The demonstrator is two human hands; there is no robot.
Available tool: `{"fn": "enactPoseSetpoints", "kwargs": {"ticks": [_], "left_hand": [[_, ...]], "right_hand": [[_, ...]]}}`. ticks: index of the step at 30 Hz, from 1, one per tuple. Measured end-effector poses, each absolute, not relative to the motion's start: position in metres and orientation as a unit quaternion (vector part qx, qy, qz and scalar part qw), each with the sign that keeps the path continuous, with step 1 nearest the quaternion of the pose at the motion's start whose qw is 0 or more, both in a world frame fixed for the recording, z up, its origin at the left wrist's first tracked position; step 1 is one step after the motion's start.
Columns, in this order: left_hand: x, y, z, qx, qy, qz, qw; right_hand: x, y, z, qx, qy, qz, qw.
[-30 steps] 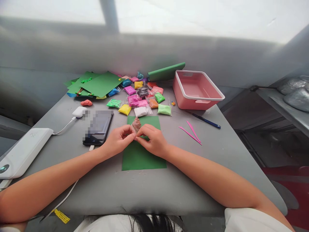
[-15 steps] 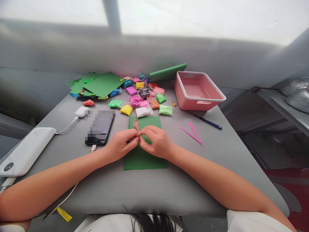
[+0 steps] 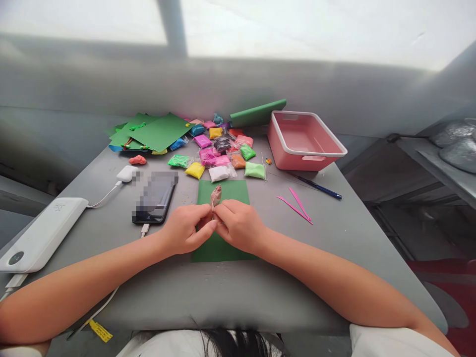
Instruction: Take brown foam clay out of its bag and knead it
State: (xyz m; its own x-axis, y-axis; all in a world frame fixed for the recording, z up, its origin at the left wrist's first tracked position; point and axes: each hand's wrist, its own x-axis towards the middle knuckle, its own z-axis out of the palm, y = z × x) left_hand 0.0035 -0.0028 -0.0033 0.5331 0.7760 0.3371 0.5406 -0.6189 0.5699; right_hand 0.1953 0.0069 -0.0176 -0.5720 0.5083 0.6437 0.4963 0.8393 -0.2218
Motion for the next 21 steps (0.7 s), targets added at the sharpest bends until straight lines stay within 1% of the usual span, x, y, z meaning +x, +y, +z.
{"fn": "enactPoseSetpoints", "kwargs": {"ticks": [3, 7, 11, 13, 18, 21], "left_hand": [[0.004, -0.003, -0.003, 0.851, 0.394, 0.281, 0.204], [0.002, 0.0, -0.008, 0.864, 0.383, 0.284, 0.162], [0.001, 0.002, -0.011, 0.87, 0.383, 0.284, 0.129], [0.0, 0.002, -0.012, 0.871, 0.381, 0.282, 0.129], [0.001, 0.002, -0.015, 0.874, 0.369, 0.275, 0.154], [0.004, 0.002, -0.016, 0.864, 0.387, 0.274, 0.171]], "right_hand": [[0.194, 0.004, -0.016, -0.282, -0.885, 0.001, 0.372], [0.193, 0.005, -0.015, -0.288, -0.875, 0.003, 0.39], [0.193, 0.008, -0.016, -0.288, -0.875, -0.005, 0.39], [0.194, 0.009, -0.015, -0.285, -0.876, 0.01, 0.389], [0.197, 0.011, -0.013, -0.26, -0.883, 0.11, 0.374], [0.198, 0.013, -0.011, -0.28, -0.886, 0.097, 0.358]]}}
